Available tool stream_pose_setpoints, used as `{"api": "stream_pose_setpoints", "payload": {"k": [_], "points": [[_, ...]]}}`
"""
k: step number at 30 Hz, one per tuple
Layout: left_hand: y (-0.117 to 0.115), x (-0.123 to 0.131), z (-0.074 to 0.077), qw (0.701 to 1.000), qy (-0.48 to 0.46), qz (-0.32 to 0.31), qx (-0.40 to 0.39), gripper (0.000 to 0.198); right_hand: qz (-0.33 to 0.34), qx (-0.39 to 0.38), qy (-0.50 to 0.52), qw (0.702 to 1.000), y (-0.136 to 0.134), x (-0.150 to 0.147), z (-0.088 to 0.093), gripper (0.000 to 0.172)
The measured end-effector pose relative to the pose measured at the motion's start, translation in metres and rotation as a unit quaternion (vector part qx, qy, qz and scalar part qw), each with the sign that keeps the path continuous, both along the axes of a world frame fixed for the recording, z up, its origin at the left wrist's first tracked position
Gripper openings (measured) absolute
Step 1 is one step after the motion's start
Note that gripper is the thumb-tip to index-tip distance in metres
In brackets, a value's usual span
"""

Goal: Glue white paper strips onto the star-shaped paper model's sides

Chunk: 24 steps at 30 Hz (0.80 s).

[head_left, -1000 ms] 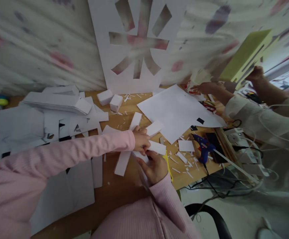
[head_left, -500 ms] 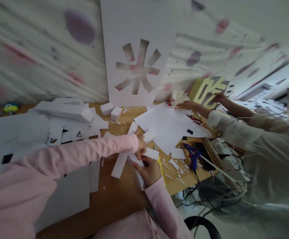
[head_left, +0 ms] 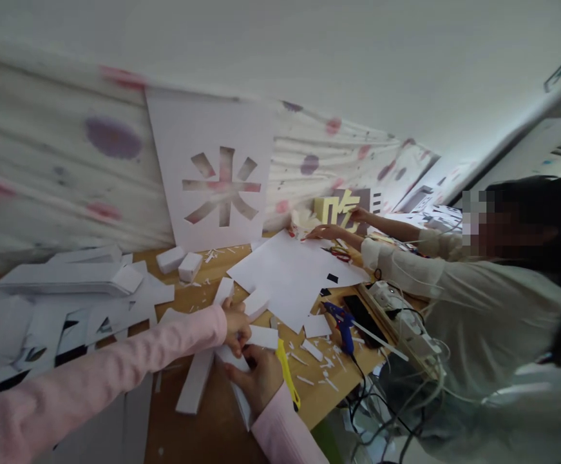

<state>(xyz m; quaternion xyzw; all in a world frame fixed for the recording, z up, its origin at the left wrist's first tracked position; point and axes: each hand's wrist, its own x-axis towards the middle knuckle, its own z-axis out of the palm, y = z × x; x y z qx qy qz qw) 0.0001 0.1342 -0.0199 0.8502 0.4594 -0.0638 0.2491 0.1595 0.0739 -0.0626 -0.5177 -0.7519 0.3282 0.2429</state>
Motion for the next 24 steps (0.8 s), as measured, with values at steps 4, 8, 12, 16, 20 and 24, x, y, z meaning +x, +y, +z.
{"api": "stream_pose_setpoints", "payload": {"k": [4,8,12,16,20,24], "points": [[0.003,-0.001,-0.003,1.0,0.0,-0.007,0.003,0.018,0.006,0.002,0.005,1.0,0.0,0.0,0.003,0.019],[0.004,0.0,0.003,1.0,0.011,-0.009,0.003,0.02,0.016,0.005,0.016,1.0,-0.001,0.002,0.007,0.02],[-0.001,0.0,0.013,1.0,0.03,0.003,0.006,0.023,0.031,0.005,0.045,0.998,-0.001,0.006,0.008,0.021],[-0.004,-0.002,0.015,0.999,0.033,0.024,0.0,0.031,0.049,-0.021,0.099,0.994,0.007,0.015,-0.001,0.028],[-0.002,-0.004,0.01,0.998,-0.031,0.059,0.009,0.027,0.023,-0.043,0.166,0.985,0.01,0.028,-0.013,0.041],[-0.006,-0.01,0.012,0.982,-0.129,0.122,0.069,0.025,-0.018,-0.017,0.221,0.975,-0.001,0.041,-0.009,0.04]]}}
